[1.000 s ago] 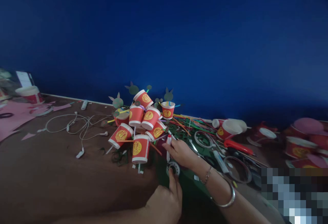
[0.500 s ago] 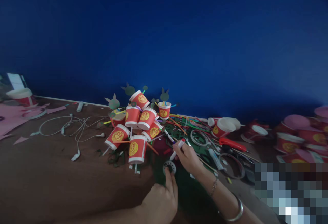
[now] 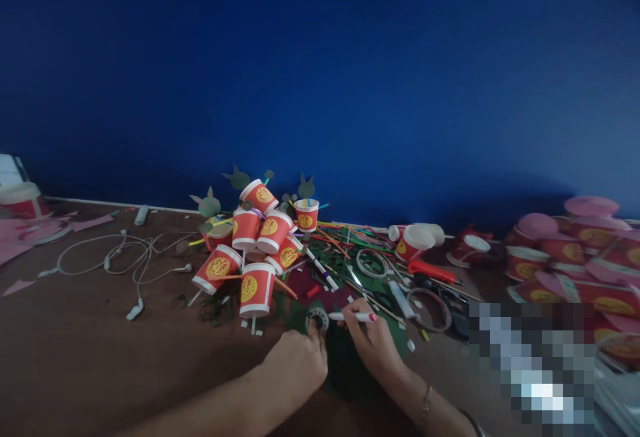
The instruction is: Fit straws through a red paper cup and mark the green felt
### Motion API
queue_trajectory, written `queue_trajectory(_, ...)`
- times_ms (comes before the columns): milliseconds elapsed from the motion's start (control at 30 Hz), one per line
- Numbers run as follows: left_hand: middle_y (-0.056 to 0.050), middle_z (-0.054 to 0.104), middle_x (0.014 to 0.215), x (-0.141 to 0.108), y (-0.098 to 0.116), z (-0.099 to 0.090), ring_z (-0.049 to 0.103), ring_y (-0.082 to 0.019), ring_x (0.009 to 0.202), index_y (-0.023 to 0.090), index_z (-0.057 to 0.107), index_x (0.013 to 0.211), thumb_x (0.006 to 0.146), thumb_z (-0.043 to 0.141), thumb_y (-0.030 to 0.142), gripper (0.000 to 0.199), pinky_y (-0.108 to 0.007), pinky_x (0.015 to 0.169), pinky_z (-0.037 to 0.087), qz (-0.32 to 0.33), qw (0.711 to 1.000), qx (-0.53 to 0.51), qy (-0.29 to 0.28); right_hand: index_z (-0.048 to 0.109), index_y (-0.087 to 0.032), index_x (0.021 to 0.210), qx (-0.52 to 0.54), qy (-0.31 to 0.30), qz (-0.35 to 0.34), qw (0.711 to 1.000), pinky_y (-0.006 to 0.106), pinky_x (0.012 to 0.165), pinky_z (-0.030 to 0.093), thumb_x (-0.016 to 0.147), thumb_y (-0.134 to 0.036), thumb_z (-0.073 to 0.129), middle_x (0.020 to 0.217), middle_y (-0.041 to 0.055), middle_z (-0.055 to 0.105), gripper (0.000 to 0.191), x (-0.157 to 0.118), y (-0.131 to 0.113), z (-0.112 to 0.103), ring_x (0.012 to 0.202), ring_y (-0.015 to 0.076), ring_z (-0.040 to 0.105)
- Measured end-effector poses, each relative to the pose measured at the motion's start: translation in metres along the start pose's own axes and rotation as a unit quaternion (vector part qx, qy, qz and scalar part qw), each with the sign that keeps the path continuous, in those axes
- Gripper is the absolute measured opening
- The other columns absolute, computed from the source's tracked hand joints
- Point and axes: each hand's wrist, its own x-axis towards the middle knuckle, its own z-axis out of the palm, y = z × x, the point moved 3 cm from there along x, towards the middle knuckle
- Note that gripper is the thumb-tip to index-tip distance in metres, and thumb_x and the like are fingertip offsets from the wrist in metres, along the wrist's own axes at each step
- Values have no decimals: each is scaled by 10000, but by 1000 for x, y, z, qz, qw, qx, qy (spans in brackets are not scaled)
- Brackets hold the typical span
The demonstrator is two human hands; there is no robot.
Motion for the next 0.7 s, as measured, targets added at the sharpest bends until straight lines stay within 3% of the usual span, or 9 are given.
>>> queue_trajectory(133, -260, 679, 915, 9, -9, -11, 666, -218, 577, -1, 625, 1126, 827, 544, 33, 311, -262, 432, 503, 50, 997, -35, -40, 556, -177, 767, -35, 12, -48, 998, 229, 595, 407, 955, -402, 339, 698, 28, 593, 365, -13, -3, -1, 642, 131, 553)
queue_trajectory(300, -111, 672, 676, 19, -23, -20, 657, -204, 584, 88, 699, 844, 807, 600, 60, 109, -266, 433, 470, 121, 989, -67, -58, 550, -178, 767, -44, 23, -95, 994, 218, 586, 415, 956, -351, 369, 680, 19, 576, 314, -25, -13, -3, 622, 119, 538)
queue_trajectory(467, -73, 669, 669, 23, -35, -26, 661, -203, 634, 121, 691, 822, 803, 600, 50, 117, -265, 437, 417, 165, 983, -57, -64, 554, -186, 816, -60, 5, -132, 990, 225, 624, 434, 952, -294, 399, 738, 27, 601, 232, -36, -16, 1, 683, 126, 567)
queue_trajectory(700, -69, 665, 671, 30, -43, -37, 649, -205, 634, 140, 688, 790, 783, 620, 75, 94, -266, 455, 408, 169, 981, -45, -85, 543, -192, 842, -148, -2, -218, 965, 249, 638, 428, 941, -239, 426, 762, 35, 628, 160, -45, -34, 4, 707, 149, 580)
